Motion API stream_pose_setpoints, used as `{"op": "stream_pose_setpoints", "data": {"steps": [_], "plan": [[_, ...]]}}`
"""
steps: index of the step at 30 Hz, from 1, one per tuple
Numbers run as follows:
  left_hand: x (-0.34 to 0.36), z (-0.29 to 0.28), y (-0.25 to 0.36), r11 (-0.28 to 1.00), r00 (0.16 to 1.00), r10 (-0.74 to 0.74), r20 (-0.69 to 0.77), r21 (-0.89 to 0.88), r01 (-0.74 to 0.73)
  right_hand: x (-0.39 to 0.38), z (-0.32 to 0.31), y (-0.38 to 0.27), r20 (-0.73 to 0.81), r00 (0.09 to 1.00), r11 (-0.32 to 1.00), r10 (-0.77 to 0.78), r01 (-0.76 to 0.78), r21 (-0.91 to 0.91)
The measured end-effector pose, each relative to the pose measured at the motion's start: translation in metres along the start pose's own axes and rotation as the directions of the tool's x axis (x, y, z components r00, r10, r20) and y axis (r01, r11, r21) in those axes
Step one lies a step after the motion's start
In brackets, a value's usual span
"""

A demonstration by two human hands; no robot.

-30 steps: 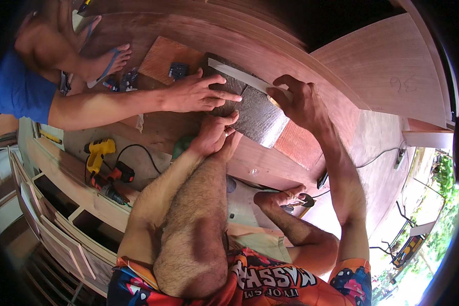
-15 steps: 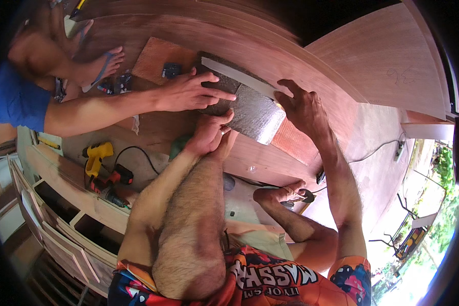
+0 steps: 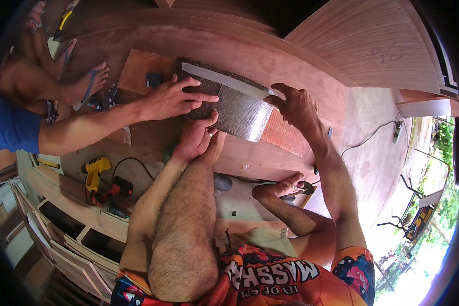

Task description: The person trims a piece of laminate with a utility knife, applies tape to the back, and then lifts the laminate to position it on a wooden cabinet.

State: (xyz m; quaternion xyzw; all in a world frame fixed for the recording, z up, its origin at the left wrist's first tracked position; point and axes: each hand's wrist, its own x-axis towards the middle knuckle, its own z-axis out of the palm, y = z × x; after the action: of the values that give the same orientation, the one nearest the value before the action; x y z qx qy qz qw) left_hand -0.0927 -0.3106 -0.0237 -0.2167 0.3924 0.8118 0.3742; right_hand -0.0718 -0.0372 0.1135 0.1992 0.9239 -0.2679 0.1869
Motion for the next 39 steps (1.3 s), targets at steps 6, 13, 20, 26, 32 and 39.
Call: {"op": "stream_pose_setpoints", "data": {"steps": [6, 13, 20, 26, 32, 39], "plan": [[0.005, -0.003, -0.002, 0.999, 0.998, -0.031, -0.051, -0.032, 0.03, 0.014, 0.004, 0.004, 0.131, 0.99, 0.997, 0.055, -0.062, 0.054], [0.008, -0.008, -0.001, 0.996, 0.997, -0.073, -0.033, -0.044, 0.072, 0.046, -0.005, 0.016, 0.393, 0.917, 0.98, 0.075, -0.142, 0.143], [0.003, -0.004, 0.003, 0.999, 0.997, -0.044, -0.065, -0.007, 0.044, 0.051, -0.001, 0.014, 0.38, 0.921, 0.984, 0.082, -0.135, 0.117], [-0.003, -0.007, 0.007, 0.992, 0.991, -0.114, -0.068, 0.044, 0.117, 0.049, 0.004, 0.022, 0.343, 0.937, 0.977, 0.067, -0.132, 0.169], [-0.008, -0.013, 0.019, 0.961, 0.98, -0.197, -0.002, 0.199, 0.194, 0.053, 0.008, 0.026, 0.337, 0.94, 0.971, 0.047, -0.121, 0.204], [-0.022, -0.003, 0.039, 0.906, 0.959, -0.243, -0.144, 0.32, 0.278, 0.044, 0.008, 0.018, 0.271, 0.961, 0.979, 0.063, -0.113, 0.171]]}}
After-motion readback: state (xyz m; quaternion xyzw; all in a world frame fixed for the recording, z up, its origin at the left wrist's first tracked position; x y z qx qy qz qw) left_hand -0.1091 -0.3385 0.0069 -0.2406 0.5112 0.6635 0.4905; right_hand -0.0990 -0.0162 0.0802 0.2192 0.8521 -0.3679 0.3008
